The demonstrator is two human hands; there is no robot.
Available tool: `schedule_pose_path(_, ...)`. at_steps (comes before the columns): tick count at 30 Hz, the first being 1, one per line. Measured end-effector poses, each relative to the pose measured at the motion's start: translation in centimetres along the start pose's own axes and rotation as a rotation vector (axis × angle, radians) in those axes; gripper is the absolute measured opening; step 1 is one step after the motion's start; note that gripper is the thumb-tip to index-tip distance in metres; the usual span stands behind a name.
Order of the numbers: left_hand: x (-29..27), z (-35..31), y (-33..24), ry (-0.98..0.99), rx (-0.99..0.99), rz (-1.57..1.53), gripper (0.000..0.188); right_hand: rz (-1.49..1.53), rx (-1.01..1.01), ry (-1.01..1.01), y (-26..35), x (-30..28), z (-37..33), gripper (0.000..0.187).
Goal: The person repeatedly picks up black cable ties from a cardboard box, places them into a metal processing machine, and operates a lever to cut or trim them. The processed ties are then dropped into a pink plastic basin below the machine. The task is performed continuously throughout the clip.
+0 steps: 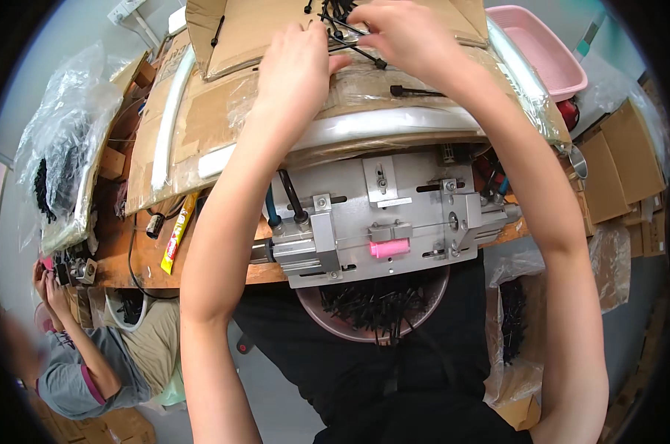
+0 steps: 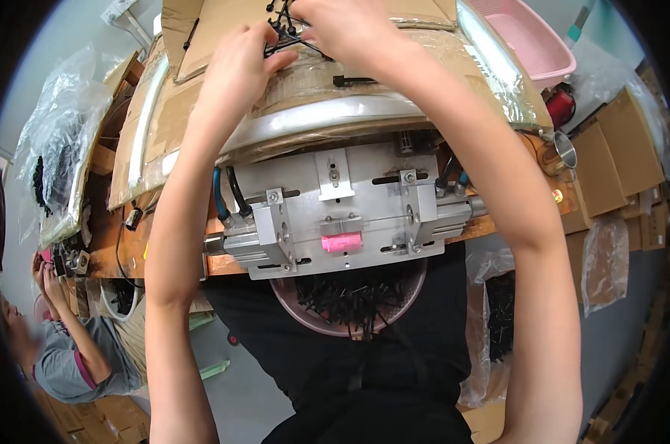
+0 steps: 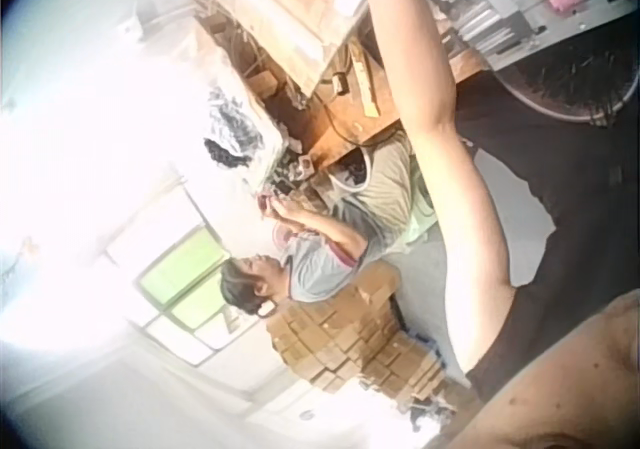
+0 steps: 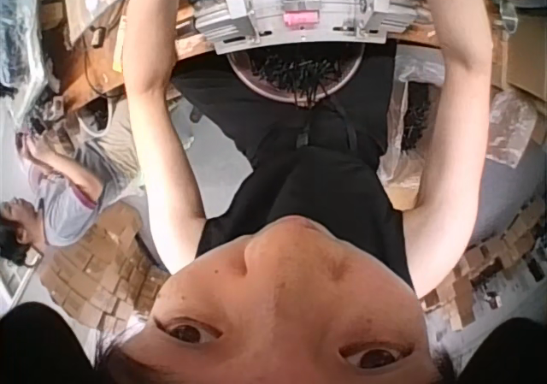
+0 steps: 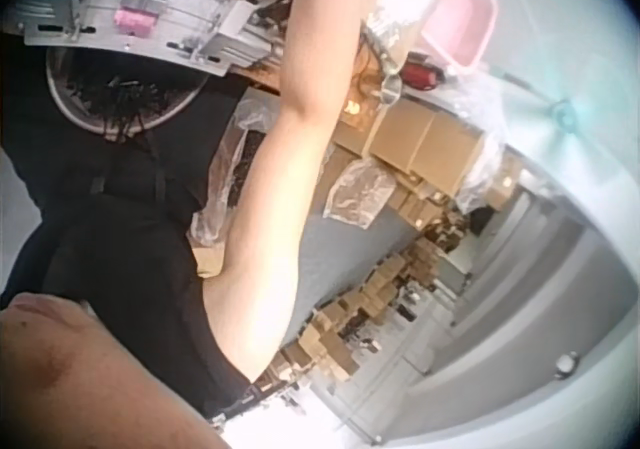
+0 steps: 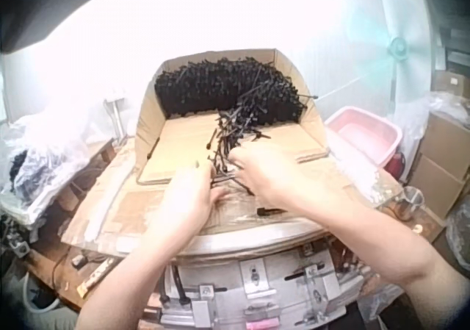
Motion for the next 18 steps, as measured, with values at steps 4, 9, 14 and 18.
schedule_pose_path(4, -0.2, -1.6, -0.5, 0.053, 0.011, -0.112, 0.020, 0.007, 0.013, 0.252, 0.7, 1.8, -0.5, 0.007)
schedule_pose_path(9, -2.6, -4.1, -1.1, 0.095, -0.008, -0.202, 0.020, -0.104, -0.141, 0.000, 1.1, -0.9, -5.0, 0.003)
schedule_pose_path(14, -5.4, -5.4, 0.1, 0.162, -0.107, -0.339, 0.018, -0.124, -0.192, -0.225, 0.1, -5.3, -5.7, 0.017)
schedule_pose_path(18, -6.0, -7.6, 0.0, 0.186, -0.126, -0.362, 0.015, 0.246, 0.108, -0.221, -0.3, -7.7, -6.8, 0.029)
Point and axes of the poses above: each hand's wrist, its own z-axis towards the middle knuckle, its own x-axis out of the palm, y = z × x, the point moved 7 cm from there along z, towards the middle knuckle, and after that the axes turned 8 degrees about z, right-handed, at the moved point
